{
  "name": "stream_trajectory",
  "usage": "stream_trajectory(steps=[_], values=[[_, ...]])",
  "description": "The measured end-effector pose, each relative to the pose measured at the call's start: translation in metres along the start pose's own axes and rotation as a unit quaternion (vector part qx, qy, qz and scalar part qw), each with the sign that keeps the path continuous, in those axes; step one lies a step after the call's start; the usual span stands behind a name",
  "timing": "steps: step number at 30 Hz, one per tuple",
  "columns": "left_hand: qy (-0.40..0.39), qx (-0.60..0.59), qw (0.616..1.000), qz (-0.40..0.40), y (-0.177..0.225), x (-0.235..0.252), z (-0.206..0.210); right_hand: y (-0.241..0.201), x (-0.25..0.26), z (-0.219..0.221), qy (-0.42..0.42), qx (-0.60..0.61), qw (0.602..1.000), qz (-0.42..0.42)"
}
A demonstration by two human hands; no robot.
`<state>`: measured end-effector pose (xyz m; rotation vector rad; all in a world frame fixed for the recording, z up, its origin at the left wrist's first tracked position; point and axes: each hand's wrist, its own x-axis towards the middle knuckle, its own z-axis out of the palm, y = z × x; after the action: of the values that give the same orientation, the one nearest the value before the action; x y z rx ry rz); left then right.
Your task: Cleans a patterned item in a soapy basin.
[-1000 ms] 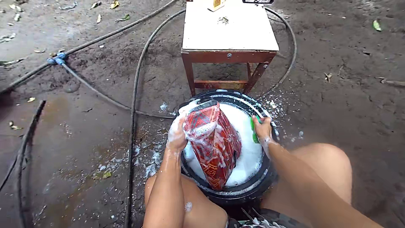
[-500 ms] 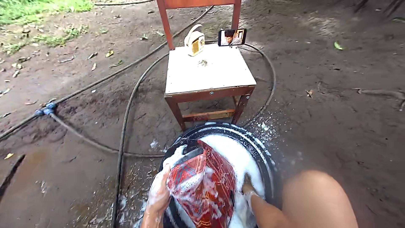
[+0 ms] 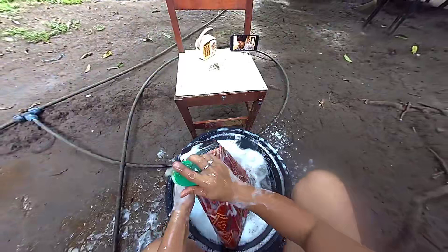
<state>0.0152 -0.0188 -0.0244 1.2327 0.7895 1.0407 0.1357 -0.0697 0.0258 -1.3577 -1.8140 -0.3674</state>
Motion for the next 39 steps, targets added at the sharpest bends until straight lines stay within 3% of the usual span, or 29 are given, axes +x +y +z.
stream_trajectory(steps=[3,6,10,13,15,18,21,23,27,30,33,37,39], values=[[-0.008,0.152,0.988,0.016,0.023,0.001,0.011,0.028,-0.025,-0.002,-0.009,-0.029,0.999,0.029],[-0.024,0.184,0.983,0.0,0.023,0.007,0.016,0.064,-0.05,-0.016,-0.045,-0.084,0.989,0.115],[-0.054,0.2,0.978,-0.017,0.02,0.008,0.025,0.025,-0.023,-0.014,-0.033,-0.075,0.989,0.125],[-0.052,0.177,0.983,0.012,0.015,0.001,0.024,0.019,-0.018,-0.016,-0.044,-0.071,0.996,0.032],[-0.041,0.168,0.985,0.011,0.011,0.007,0.021,0.049,-0.034,-0.03,-0.112,-0.107,0.984,0.093],[-0.048,0.146,0.988,-0.01,0.008,0.014,0.026,0.068,-0.038,-0.035,-0.112,-0.149,0.975,0.124],[-0.087,0.065,0.994,0.002,-0.001,0.005,0.03,0.026,-0.013,-0.028,-0.075,-0.071,0.994,0.028],[-0.077,-0.013,0.997,-0.022,-0.005,0.0,0.029,0.024,-0.012,-0.027,-0.072,-0.026,0.996,-0.046],[-0.063,-0.031,0.997,-0.039,0.001,0.013,0.032,0.092,-0.044,-0.048,-0.127,-0.119,0.982,0.079],[-0.1,-0.049,0.993,-0.028,-0.003,0.014,0.037,0.06,-0.021,-0.043,-0.085,-0.088,0.991,0.05],[-0.094,-0.083,0.991,-0.039,-0.007,0.002,0.034,0.033,-0.005,-0.031,-0.061,-0.004,0.996,-0.06],[-0.094,-0.021,0.995,-0.031,-0.002,0.02,0.025,0.097,-0.039,-0.05,-0.145,-0.076,0.984,0.062],[-0.1,-0.031,0.994,-0.018,-0.005,0.022,0.027,0.079,-0.026,-0.048,-0.106,-0.07,0.991,0.037]])
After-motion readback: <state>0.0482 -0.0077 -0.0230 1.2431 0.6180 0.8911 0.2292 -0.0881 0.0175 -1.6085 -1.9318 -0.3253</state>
